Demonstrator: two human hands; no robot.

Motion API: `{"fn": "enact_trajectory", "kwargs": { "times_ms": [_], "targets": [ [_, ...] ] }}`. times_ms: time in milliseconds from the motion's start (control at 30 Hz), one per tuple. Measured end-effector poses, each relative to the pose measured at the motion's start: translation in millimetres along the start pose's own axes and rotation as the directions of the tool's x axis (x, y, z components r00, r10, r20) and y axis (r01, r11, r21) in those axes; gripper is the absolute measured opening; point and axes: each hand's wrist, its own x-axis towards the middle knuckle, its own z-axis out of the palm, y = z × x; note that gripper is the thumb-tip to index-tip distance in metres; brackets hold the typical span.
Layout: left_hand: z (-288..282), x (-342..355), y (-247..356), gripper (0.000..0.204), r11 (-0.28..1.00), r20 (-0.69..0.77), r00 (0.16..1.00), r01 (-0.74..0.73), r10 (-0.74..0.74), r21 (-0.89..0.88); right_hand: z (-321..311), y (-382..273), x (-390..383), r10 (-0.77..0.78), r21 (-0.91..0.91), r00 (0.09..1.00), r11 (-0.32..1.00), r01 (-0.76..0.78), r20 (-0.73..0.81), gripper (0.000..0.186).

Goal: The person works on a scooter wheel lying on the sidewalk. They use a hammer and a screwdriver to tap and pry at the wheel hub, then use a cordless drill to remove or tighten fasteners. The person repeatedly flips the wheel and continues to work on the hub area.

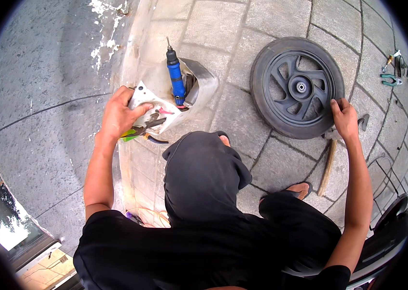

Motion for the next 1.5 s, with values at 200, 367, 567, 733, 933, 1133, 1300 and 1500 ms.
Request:
{"fn": "enact_trajectory", "kwargs": {
  "times_ms": [200, 367, 567, 733, 933, 1133, 1300, 1500],
  "targets": [
    [-10.9, 28.4, -21.7, 0.044, 0.961, 0.006, 0.97, -0.241, 0.242, 0.136, -8.8, 9.8, -7.9, 0.024, 0.017, 0.999, 1.0, -0.024, -0.028, 0.038],
    [-30.6, 39.8, -1.0, 0.046, 0.97, 0.094, 0.987, -0.144, 0.127, 0.196, -12.7, 14.1, -10.4, 0.024, -0.009, 0.998, 1.0, -0.024, -0.059, 0.037],
    [-40.8, 19.1, 49.2, 0.05, 0.945, -0.101, 0.95, -0.276, 0.296, 0.174, -11.0, 24.0, -4.9, 0.036, 0.041, 0.991, 0.999, -0.031, -0.125, 0.038],
    [-13.3, -3.4, 60.1, 0.039, 0.916, -0.512, 0.834, -0.347, 0.203, -0.202, -9.6, 13.7, 5.6, -0.001, 0.092, 0.985, 0.996, 0.017, -0.174, 0.038],
    [23.8, -6.1, 51.3, 0.04, 0.643, -0.582, 0.808, -0.401, -0.087, -0.652, -7.3, 24.4, 6.8, 0.049, 0.159, 0.988, 0.987, -0.026, -0.146, 0.038],
    [47.0, 0.3, 64.9, 0.032, 0.326, -0.469, 0.868, -0.401, -0.164, -0.856, -3.0, 51.9, 4.1, 0.011, 0.156, 0.986, 0.988, 0.015, -0.165, 0.042],
    [133.8, 19.6, 72.2, 0.035, 0.426, -0.057, 0.979, 0.033, -0.196, -0.904, -8.2, 38.9, 2.3, 0.048, 0.093, 0.989, 0.995, -0.035, -0.142, 0.039],
    [174.1, 38.2, 72.7, 0.049, 0.736, 0.112, 0.959, 0.271, -0.26, -0.621, -7.5, 25.5, 2.8, 0.051, 0.1, 0.993, 0.994, -0.04, -0.107, 0.037]
  ]
}}
